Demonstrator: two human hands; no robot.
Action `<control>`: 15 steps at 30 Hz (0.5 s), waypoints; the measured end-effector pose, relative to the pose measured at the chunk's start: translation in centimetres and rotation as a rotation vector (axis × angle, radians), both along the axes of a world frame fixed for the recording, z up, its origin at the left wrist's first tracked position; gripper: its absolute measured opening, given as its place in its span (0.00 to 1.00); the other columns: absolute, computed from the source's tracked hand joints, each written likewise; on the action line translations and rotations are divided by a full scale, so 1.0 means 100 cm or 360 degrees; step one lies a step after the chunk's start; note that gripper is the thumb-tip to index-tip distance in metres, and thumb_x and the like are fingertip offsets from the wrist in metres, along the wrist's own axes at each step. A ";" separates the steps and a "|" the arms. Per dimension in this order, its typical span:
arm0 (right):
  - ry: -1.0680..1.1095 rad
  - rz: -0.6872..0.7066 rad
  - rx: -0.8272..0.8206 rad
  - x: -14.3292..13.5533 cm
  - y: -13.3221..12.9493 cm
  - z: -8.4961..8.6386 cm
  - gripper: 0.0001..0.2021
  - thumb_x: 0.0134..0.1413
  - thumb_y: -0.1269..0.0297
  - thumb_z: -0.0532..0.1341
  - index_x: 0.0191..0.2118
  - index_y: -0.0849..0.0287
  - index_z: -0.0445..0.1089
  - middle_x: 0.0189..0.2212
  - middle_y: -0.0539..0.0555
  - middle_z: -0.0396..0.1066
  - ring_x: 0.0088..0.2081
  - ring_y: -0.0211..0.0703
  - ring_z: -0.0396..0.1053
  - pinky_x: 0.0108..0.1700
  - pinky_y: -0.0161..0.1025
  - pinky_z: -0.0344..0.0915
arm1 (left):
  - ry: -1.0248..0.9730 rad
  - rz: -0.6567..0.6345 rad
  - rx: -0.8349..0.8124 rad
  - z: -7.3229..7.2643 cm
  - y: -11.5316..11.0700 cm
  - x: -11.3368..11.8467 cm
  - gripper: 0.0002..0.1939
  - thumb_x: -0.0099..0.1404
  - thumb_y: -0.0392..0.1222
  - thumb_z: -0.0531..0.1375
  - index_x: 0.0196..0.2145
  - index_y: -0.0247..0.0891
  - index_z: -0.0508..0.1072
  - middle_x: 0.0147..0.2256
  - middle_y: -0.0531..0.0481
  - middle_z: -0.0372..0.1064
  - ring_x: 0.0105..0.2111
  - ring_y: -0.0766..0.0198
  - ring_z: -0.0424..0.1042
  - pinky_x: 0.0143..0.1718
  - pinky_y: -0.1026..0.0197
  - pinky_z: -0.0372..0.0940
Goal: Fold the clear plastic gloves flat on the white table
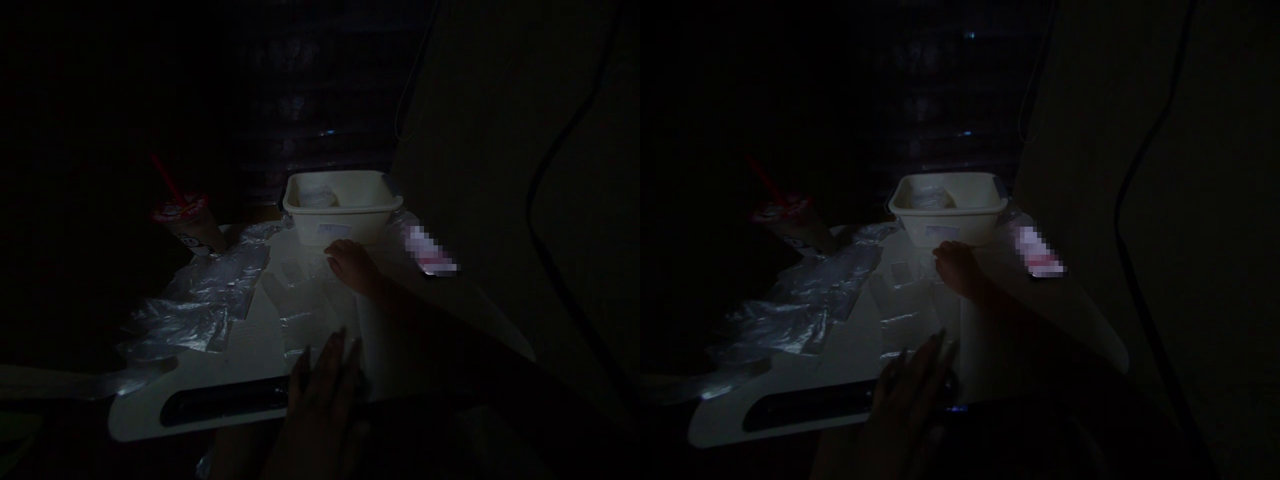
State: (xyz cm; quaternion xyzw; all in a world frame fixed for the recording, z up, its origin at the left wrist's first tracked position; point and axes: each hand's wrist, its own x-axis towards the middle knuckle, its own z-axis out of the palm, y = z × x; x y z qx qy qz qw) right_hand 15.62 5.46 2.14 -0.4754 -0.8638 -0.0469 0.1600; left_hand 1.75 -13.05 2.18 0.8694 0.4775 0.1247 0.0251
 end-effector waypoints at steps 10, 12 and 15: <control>0.0155 0.0120 -0.0240 -0.011 -0.025 -0.010 0.11 0.51 0.70 0.48 0.35 0.57 0.67 0.32 0.52 0.68 0.34 0.37 0.65 0.35 0.32 0.56 | -0.0026 0.0500 0.0014 0.004 0.107 -0.058 0.15 0.60 0.38 0.43 0.36 0.34 0.67 0.31 0.44 0.66 0.35 0.59 0.65 0.36 0.57 0.59; 0.0075 0.0163 -0.0220 -0.009 -0.023 -0.012 0.11 0.51 0.69 0.49 0.36 0.57 0.67 0.31 0.52 0.68 0.33 0.37 0.65 0.35 0.32 0.56 | -0.0002 0.0444 0.0070 -0.003 0.119 -0.052 0.13 0.58 0.36 0.45 0.35 0.33 0.67 0.32 0.43 0.65 0.36 0.59 0.64 0.39 0.56 0.57; -0.0003 0.0230 -0.0187 -0.001 -0.017 -0.014 0.12 0.51 0.68 0.48 0.37 0.58 0.67 0.31 0.52 0.67 0.33 0.38 0.64 0.34 0.32 0.56 | -0.0117 0.0456 0.0135 -0.011 0.133 -0.045 0.11 0.57 0.34 0.46 0.33 0.34 0.67 0.33 0.42 0.64 0.38 0.58 0.63 0.41 0.54 0.57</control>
